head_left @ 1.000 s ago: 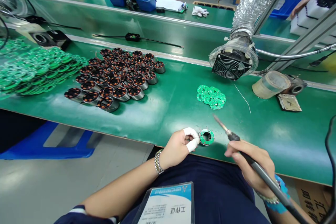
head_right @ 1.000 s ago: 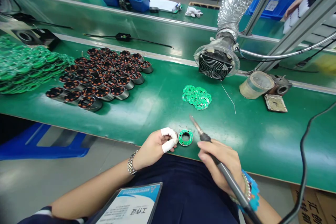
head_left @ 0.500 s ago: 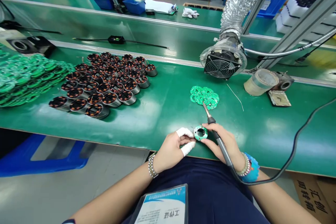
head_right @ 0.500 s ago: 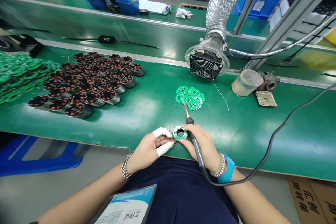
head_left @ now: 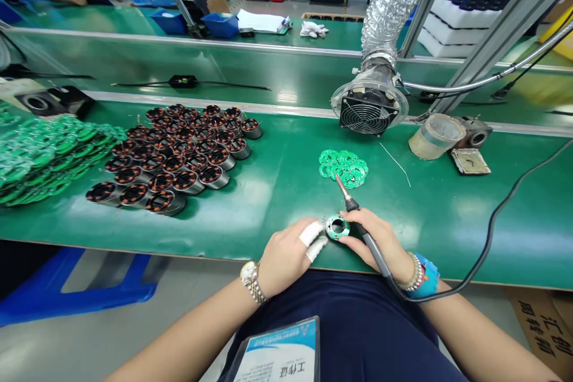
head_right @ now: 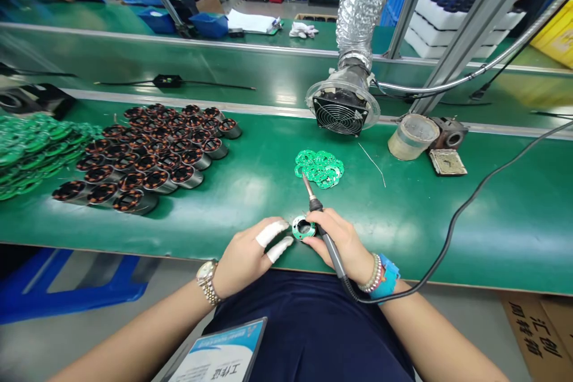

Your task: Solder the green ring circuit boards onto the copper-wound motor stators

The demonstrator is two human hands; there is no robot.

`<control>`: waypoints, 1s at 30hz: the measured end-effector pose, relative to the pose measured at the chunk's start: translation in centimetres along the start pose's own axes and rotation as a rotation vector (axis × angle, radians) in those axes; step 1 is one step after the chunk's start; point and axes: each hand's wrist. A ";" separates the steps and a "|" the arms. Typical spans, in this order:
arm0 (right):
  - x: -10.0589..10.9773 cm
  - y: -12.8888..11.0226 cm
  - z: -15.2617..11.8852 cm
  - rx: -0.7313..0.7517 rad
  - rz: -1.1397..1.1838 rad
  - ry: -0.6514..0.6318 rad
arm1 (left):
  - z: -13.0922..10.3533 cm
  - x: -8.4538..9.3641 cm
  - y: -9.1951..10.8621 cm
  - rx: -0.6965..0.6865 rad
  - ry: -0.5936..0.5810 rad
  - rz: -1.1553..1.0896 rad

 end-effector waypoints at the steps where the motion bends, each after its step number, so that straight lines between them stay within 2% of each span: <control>1: 0.0 0.0 0.0 0.002 0.003 0.004 | -0.1 0.0 -0.2 -0.080 0.028 0.095; 3: -0.1 0.0 0.0 0.007 0.009 0.011 | -0.2 0.1 -0.6 -0.212 0.043 0.204; 5: -0.1 0.0 0.0 0.008 0.012 0.012 | -0.1 0.4 -0.9 -0.289 0.023 0.225; 8: -0.2 0.0 0.0 0.008 0.012 0.014 | 0.5 0.9 -0.7 -0.238 -0.023 0.146; 10: -0.2 0.0 -0.1 0.007 0.015 0.019 | 1.1 1.0 -0.2 -0.092 -0.085 -0.011; 14: -0.3 0.1 -0.1 0.016 0.011 0.020 | 2.2 0.4 1.1 0.398 -0.293 -0.634; 16: -0.3 0.1 0.0 0.028 0.007 0.025 | 2.2 0.2 1.2 0.551 -0.338 -0.838; 18: -0.3 0.1 0.0 0.041 0.008 0.032 | 1.8 0.3 0.9 0.499 -0.286 -0.744; 22: -0.3 0.0 0.0 0.037 0.014 0.033 | 0.6 0.9 -0.2 0.059 -0.054 -0.132; 24: -0.3 0.0 0.0 0.035 0.017 0.034 | 0.2 1.0 -0.5 -0.091 -0.009 0.042; 25: -0.3 0.0 0.0 0.036 0.018 0.033 | 0.2 1.0 -0.5 -0.122 -0.009 0.081; 27: -0.3 -0.1 0.0 0.037 0.019 0.029 | 0.6 0.8 -0.2 -0.087 -0.021 0.078; 29: -0.3 -0.1 0.0 0.040 0.021 0.026 | 1.3 0.6 0.4 0.070 -0.063 -0.073; 30: -0.2 -0.1 0.0 0.041 0.020 0.026 | 1.6 0.5 0.8 0.192 -0.102 -0.224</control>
Point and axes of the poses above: each hand's wrist, its own z-axis towards the middle knuckle, its own x-axis out of the back of the hand, y = z × x, and after that the axes turned 1 degree about -z, right-handed
